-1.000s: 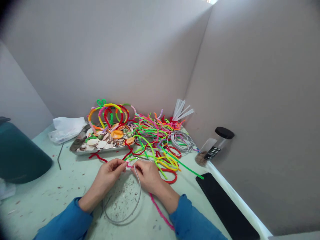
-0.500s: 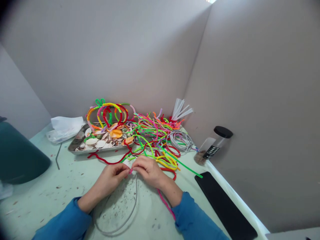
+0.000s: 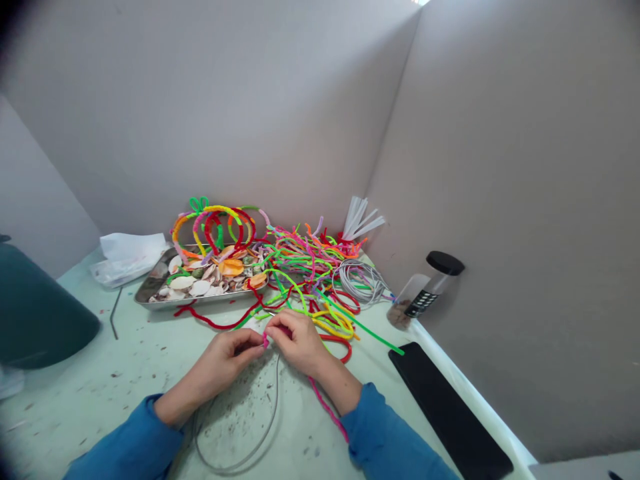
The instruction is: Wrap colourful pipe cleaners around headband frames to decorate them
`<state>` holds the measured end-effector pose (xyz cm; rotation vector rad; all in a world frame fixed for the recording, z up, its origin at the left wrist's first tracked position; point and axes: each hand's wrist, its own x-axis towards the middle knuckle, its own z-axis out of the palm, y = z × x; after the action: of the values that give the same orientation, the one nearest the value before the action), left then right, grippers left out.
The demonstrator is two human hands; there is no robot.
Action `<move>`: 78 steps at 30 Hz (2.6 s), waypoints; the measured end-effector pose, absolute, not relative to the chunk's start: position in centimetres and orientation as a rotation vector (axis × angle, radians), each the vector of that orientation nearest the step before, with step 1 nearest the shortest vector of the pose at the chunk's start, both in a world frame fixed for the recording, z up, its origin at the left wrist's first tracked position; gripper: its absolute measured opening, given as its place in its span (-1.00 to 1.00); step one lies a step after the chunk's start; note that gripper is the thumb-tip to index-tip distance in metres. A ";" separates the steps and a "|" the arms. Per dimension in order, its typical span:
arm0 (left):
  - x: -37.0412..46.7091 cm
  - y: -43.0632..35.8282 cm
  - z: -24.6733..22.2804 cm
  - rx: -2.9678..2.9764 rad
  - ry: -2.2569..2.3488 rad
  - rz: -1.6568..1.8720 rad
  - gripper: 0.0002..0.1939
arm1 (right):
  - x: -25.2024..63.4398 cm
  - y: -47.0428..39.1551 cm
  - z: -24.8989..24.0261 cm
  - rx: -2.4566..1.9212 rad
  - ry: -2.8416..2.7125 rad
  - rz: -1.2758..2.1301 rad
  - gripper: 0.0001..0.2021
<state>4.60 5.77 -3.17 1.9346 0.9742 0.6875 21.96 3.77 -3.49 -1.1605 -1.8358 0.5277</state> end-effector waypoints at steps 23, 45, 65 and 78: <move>4.9 5.6 -2.4 1.587 0.974 0.796 -0.78 | 21.5 3.7 -3.8 -1.200 -1.804 0.478 -0.85; 4.7 6.3 -3.3 1.537 0.952 0.890 -0.81 | 21.5 3.6 -3.9 -1.190 -1.941 0.619 -0.81; 4.4 6.3 -2.9 1.506 1.004 0.665 -0.70 | 21.3 3.2 -3.3 -1.144 -1.871 0.584 -0.97; 4.7 6.5 -3.3 1.526 1.045 0.726 -0.70 | 21.0 3.3 -3.8 -1.172 -1.879 0.559 -0.98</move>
<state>4.71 6.48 -3.33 1.5264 1.0445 0.7261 21.00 3.28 -3.83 -1.1723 -1.8792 0.5588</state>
